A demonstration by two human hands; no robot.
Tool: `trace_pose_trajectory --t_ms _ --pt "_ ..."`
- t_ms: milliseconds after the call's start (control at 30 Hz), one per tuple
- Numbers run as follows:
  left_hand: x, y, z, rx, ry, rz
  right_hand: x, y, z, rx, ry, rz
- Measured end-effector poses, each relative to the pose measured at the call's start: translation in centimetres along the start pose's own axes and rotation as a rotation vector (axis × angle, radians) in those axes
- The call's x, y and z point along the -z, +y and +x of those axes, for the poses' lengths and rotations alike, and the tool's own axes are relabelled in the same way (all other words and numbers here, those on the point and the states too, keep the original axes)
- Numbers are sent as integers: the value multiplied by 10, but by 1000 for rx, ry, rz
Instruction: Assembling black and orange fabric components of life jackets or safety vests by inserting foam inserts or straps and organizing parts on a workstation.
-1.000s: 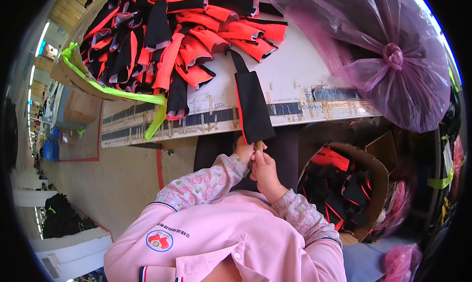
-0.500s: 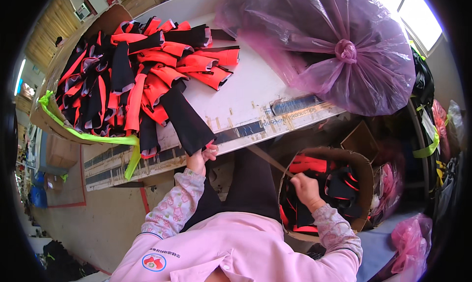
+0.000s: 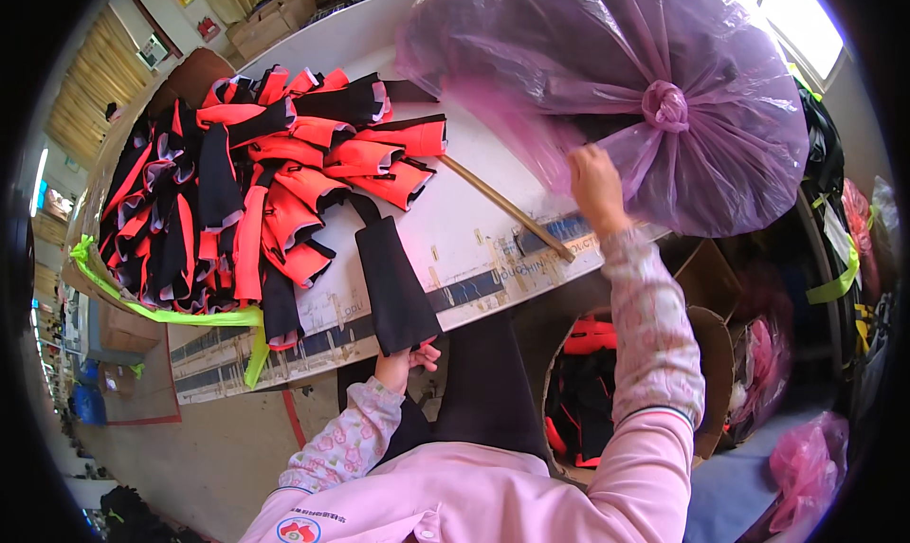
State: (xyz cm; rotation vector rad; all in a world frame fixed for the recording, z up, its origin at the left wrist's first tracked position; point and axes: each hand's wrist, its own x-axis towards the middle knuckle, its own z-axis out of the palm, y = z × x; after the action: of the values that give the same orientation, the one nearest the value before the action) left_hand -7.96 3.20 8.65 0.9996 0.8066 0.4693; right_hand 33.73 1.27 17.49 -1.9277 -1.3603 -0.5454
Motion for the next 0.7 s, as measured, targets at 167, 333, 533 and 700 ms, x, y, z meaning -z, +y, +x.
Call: trace_pose_trajectory --t_ms 167,333,533,700 --pt "1 1 1 45 -5 19 -43 79 46 -308 -305 -382" --pt "0 0 2 65 4 92 -63 93 51 -442 -379 -551" --pt "-10 11 0 135 76 83 -91 113 66 -410 -408 -605" --pt "-10 10 1 124 83 80 -92 125 78 -328 -356 -535"
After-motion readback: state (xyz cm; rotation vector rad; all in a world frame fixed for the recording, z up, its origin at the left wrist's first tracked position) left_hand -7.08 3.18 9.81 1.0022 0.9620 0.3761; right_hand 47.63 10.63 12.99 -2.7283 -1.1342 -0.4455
